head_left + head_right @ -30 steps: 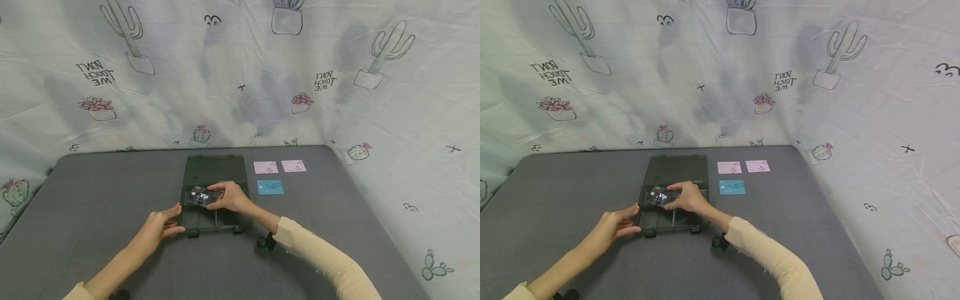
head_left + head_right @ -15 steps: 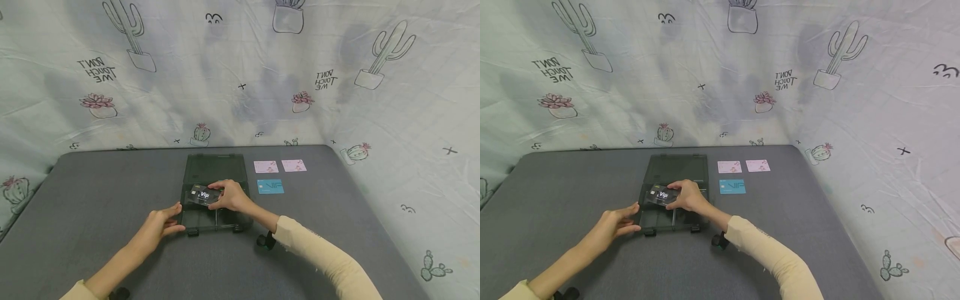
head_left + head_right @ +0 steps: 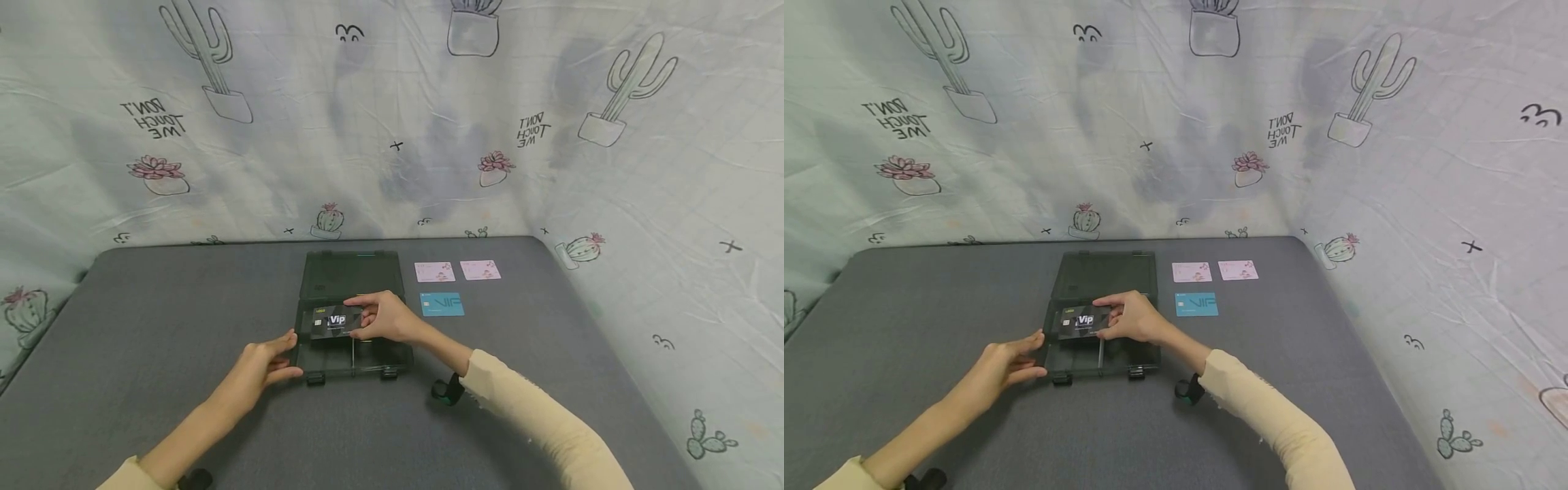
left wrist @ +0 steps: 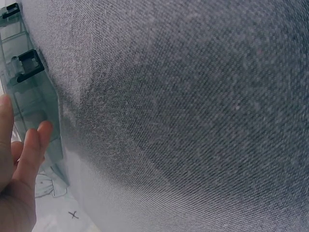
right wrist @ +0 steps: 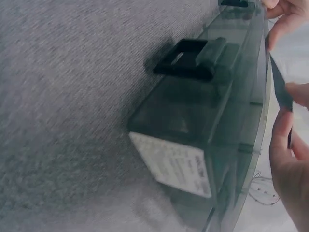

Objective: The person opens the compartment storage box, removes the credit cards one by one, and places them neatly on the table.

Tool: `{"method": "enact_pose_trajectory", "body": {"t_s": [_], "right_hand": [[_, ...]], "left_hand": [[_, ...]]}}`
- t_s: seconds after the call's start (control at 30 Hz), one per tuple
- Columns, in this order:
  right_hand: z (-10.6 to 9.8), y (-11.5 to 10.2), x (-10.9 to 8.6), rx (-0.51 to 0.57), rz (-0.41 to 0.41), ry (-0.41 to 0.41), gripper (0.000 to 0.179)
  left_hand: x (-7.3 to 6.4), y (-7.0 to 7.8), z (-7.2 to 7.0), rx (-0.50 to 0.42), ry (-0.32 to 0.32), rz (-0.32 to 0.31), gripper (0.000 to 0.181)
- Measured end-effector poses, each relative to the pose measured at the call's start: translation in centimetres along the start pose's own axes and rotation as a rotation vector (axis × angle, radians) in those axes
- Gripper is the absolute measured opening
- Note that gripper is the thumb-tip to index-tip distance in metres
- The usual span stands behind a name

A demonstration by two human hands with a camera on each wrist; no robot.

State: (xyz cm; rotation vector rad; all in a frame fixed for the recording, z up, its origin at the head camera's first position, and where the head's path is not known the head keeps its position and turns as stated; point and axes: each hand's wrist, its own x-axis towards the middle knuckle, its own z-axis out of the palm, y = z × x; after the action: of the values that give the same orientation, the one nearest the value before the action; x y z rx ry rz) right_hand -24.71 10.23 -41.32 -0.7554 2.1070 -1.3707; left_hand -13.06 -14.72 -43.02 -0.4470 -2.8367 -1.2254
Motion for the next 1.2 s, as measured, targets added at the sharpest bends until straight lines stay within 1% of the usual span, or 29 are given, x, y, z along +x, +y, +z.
{"method": "enact_pose_trajectory", "body": {"t_s": [0.07,0.13,0.23,0.4,0.6,0.83,1.03,1.2], "right_hand": [[-0.2,0.2,-0.2,0.082,0.015,-0.016,0.057],[-0.4,0.5,-0.4,0.136,0.026,-0.030,0.059],[-0.6,0.7,-0.7,0.168,0.030,-0.044,0.059],[-0.8,0.9,-1.1,0.208,0.012,-0.085,0.060],[-1.0,1.4,-1.6,0.218,-0.017,-0.125,0.061],[-1.4,2.1,-2.2,0.285,-0.033,-0.159,0.061],[-2.2,2.4,-3.1,0.265,-0.045,-0.167,0.061],[-2.8,2.9,-3.8,0.232,-0.043,-0.149,0.060]], "left_hand": [[-0.1,0.0,0.0,-0.002,0.003,0.001,0.058],[-0.1,-0.1,0.1,-0.005,0.006,0.005,0.057],[-0.1,-0.1,0.2,-0.007,0.011,0.011,0.056],[-0.3,-0.2,0.4,-0.011,0.010,0.016,0.056],[-0.5,-0.3,0.5,-0.002,0.012,0.020,0.057],[-0.7,-0.4,0.6,0.001,0.017,0.014,0.057],[-1.0,-0.4,0.7,-0.007,0.024,0.015,0.057],[-1.2,-0.6,0.8,-0.008,0.015,0.031,0.058]]}}
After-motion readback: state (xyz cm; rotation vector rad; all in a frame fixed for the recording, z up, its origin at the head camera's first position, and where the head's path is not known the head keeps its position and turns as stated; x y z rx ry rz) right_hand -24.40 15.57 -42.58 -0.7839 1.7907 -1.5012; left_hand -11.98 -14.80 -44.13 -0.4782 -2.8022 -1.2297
